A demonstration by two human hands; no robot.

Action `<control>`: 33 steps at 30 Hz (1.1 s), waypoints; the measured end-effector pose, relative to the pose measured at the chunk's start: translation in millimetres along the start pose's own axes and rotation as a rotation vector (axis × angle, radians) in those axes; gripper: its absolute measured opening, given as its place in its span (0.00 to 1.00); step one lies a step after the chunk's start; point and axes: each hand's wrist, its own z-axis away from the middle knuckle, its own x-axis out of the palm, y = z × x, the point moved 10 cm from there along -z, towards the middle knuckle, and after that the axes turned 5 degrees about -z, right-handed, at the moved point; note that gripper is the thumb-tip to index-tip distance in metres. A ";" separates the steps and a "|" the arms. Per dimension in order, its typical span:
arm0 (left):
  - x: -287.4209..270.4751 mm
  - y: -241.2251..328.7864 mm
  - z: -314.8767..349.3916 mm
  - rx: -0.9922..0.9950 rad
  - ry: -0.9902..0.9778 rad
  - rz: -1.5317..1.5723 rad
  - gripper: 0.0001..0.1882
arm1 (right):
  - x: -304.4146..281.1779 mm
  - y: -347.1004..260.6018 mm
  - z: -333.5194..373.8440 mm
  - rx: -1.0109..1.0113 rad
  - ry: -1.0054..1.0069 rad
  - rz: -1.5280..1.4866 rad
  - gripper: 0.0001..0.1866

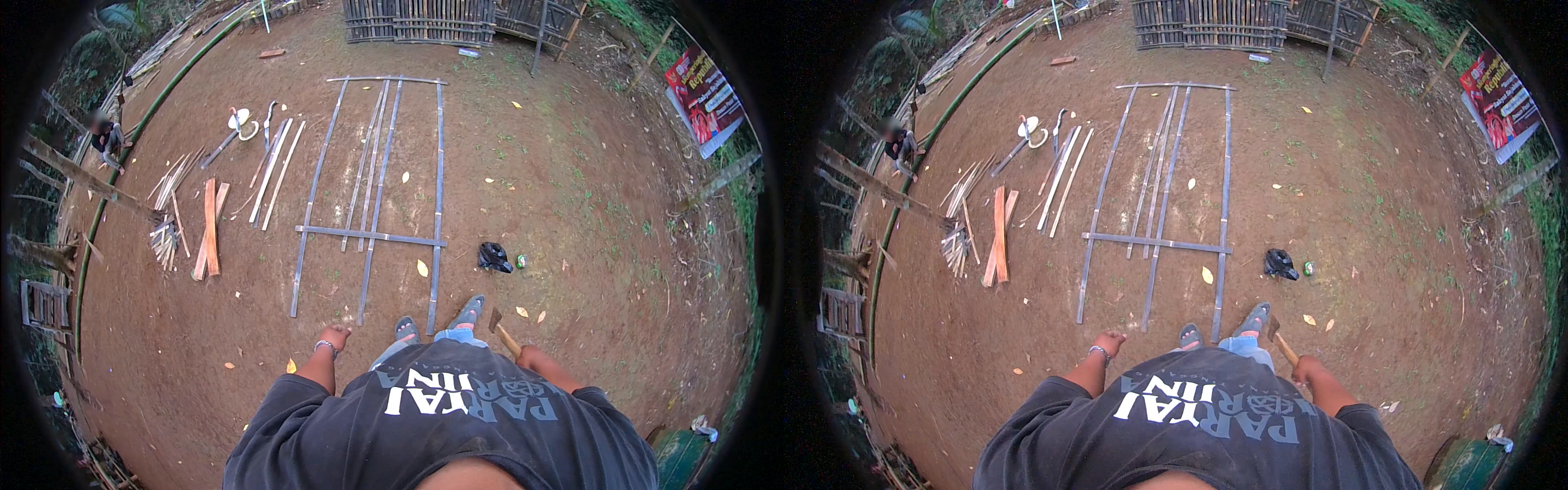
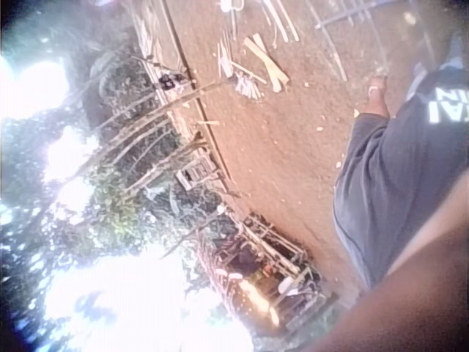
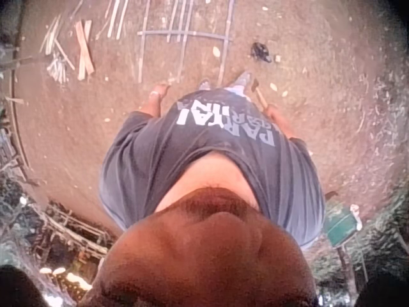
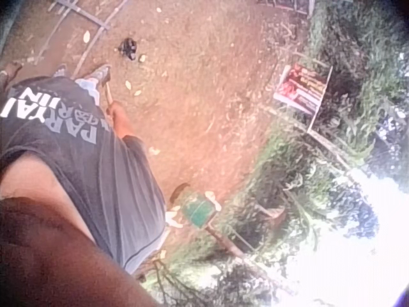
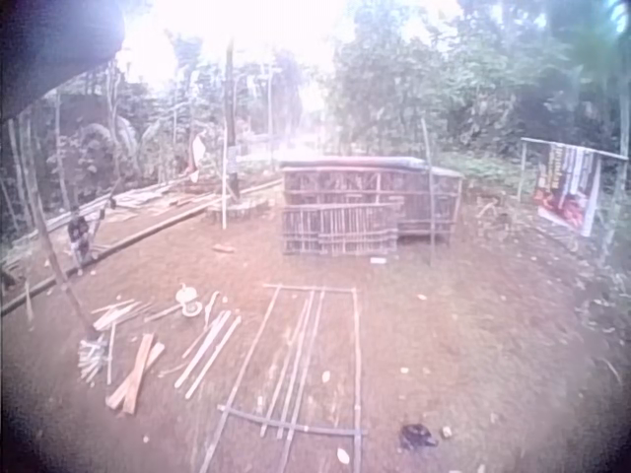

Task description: The person measures bamboo poles using a tape measure and secures them together with a hammer and nails to form a rectangular frame. They adjust the position of the poles and repeatedly hammer nails into the joints to assemble the structure.

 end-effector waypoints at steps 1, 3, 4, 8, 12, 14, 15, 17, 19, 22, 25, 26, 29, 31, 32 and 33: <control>-1.1 2.6 -0.7 0.025 0.019 -0.013 0.21 | -0.5 1.7 0.2 0.000 -0.001 -0.014 0.21; -1.1 3.3 -2.0 -0.008 0.008 0.000 0.20 | 3.7 9.5 -10.9 0.016 -0.004 0.038 0.22; -1.4 4.5 -2.7 -0.023 0.003 0.005 0.20 | 5.2 12.8 -14.4 0.025 -0.005 0.063 0.22; -3.1 -11.8 -6.2 0.028 0.038 -0.015 0.20 | -2.9 -8.0 -4.2 -0.058 0.074 0.067 0.15; 1.3 -6.3 -4.0 -0.003 0.023 -0.030 0.21 | -2.1 0.5 -12.8 -0.061 0.080 0.122 0.15; 1.7 -10.1 -3.5 -0.018 0.031 -0.063 0.21 | -0.6 2.6 -18.8 -0.054 0.082 0.138 0.15; 1.5 -12.7 -3.4 -0.025 0.043 -0.080 0.22 | -0.5 1.7 -20.2 -0.046 0.080 0.140 0.16; 1.0 -14.3 -2.9 -0.021 0.044 -0.104 0.23 | -0.1 0.8 -21.7 -0.036 0.069 0.142 0.16; 2.9 -7.2 0.0 0.006 0.016 -0.117 0.24 | -0.1 1.2 -18.7 -0.023 0.054 0.140 0.16; 0.7 2.5 3.7 -0.004 -0.002 -0.161 0.25 | 0.1 0.9 -17.2 -0.043 0.075 0.158 0.14; 2.5 -7.4 -5.3 0.023 -0.006 -0.160 0.25 | 5.5 -4.9 -5.6 0.024 -0.088 0.040 0.24; 1.7 -13.6 -6.2 0.011 -0.008 -0.139 0.24 | 3.0 -10.8 -1.7 0.019 -0.082 0.046 0.24; 2.8 9.2 -2.7 -0.003 -0.037 -0.078 0.24 | -1.7 -4.8 11.1 0.039 -0.063 0.048 0.23; 0.4 10.3 0.3 -0.040 -0.031 -0.044 0.23 | -2.2 -6.1 13.6 0.028 -0.061 0.055 0.23; 1.0 10.0 -2.0 -0.024 -0.018 -0.039 0.23 | -2.0 -5.2 14.7 0.035 -0.061 0.038 0.23; 0.9 4.9 -4.4 -0.013 -0.001 -0.033 0.22 | -1.6 -6.8 14.9 0.036 -0.063 0.023 0.23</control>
